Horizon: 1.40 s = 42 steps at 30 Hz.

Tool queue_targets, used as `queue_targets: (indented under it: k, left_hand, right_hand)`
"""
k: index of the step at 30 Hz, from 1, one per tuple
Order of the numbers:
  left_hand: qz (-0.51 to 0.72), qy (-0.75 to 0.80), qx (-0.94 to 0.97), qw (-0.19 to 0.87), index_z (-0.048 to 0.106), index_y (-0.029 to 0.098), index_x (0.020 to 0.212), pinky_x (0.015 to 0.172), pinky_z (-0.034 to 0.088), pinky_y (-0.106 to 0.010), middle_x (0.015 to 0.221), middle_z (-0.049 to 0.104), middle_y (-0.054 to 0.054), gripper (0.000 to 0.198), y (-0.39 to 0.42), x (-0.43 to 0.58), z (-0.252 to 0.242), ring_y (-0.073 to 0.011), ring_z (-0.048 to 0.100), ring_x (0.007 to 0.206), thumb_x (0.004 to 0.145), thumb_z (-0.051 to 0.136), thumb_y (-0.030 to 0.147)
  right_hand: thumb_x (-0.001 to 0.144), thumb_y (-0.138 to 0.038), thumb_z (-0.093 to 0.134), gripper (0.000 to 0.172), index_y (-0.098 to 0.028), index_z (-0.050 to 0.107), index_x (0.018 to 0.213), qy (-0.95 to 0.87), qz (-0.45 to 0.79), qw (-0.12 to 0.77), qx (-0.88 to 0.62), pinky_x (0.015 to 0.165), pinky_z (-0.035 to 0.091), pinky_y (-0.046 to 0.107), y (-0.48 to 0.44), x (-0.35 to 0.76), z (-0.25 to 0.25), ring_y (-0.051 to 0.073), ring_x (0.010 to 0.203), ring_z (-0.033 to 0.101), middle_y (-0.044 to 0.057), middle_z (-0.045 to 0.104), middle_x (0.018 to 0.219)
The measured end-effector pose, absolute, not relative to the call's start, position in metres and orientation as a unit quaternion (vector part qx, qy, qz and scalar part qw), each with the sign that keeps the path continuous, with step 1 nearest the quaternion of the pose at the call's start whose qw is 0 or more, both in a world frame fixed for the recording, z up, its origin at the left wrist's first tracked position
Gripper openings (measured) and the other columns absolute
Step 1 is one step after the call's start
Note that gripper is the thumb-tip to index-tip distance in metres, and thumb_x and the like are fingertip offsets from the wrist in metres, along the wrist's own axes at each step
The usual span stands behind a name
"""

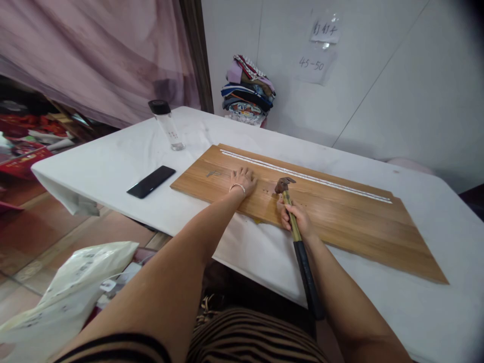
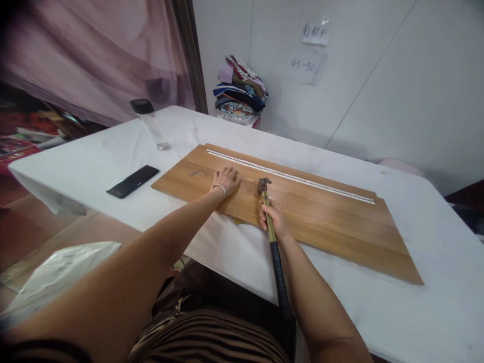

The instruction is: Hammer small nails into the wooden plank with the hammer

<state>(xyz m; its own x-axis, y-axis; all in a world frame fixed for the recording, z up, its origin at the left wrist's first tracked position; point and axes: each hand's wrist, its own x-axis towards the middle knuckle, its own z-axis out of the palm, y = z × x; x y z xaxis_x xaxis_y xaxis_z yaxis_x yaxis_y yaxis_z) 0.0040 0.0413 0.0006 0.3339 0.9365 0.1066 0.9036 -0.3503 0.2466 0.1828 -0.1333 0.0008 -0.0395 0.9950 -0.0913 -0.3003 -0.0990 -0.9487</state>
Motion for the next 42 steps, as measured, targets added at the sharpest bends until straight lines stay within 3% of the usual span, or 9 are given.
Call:
queue_targets:
  k: [42]
  left_hand:
    - [0.104, 0.569, 0.811, 0.084, 0.067, 0.029, 0.135, 0.122, 0.032, -0.053, 0.153, 0.061, -0.01, 0.042, 0.0368, 0.0044, 0.0096, -0.0315, 0.045, 0.147, 0.105, 0.04, 0.041]
  right_hand:
    - [0.081, -0.051, 0.074, 0.041, -0.023, 0.053, 0.104, -0.4, 0.603, 0.541, -0.428, 0.036, 0.026, 0.022, -0.132, 0.1821, -0.0007, 0.009, 0.031, 0.042, -0.012, 0.053, 0.053]
